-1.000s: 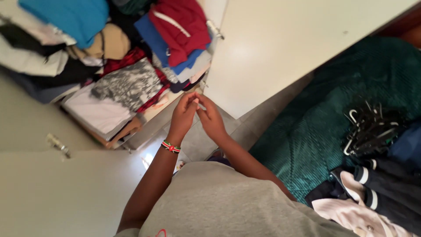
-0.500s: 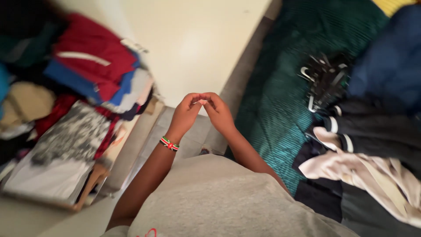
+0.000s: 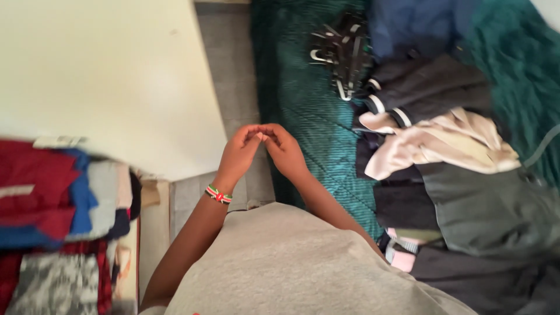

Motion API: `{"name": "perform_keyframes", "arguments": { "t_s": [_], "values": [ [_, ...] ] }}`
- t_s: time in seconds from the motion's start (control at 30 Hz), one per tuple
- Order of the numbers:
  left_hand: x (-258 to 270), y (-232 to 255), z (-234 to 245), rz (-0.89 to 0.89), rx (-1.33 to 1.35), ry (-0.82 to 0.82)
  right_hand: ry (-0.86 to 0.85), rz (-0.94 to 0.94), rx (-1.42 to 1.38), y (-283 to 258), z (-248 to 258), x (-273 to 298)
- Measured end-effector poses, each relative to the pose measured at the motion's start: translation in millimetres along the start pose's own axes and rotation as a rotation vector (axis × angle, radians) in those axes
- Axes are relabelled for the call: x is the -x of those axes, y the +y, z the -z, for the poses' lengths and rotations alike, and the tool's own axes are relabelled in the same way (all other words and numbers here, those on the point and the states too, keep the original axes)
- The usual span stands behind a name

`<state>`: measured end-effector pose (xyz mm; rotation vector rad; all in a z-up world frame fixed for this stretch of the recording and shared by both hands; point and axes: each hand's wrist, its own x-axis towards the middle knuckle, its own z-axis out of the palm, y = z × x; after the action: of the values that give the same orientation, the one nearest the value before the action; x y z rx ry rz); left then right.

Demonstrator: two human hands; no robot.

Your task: Organizing clothes in a closet and gathering clothes and hangers from a bed.

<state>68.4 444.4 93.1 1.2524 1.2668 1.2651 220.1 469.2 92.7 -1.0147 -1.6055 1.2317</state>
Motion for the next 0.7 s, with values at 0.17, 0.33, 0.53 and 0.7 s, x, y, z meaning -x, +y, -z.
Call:
{"name": "perform_keyframes", "arguments": {
  "t_s": [0.17, 0.33, 0.53, 0.7],
  "values": [
    [-8, -2, -8, 0.014, -0.017, -0.177, 0.154, -0.041, 0.05, 4, 9, 15],
    [-18, -7, -6, -0.015, 0.034, -0.354, 0.297, -0.06, 0.045, 2, 3, 30],
    [-25, -28, 2, -0.055, 0.004, -0.506, 0.465, -0.028, 0.01, 8, -21, 55],
    [-4, -26, 0, 0.259, 0.081, -0.713, 0.646, -0.097, 0.041, -7, -49, 94]
  ]
}}
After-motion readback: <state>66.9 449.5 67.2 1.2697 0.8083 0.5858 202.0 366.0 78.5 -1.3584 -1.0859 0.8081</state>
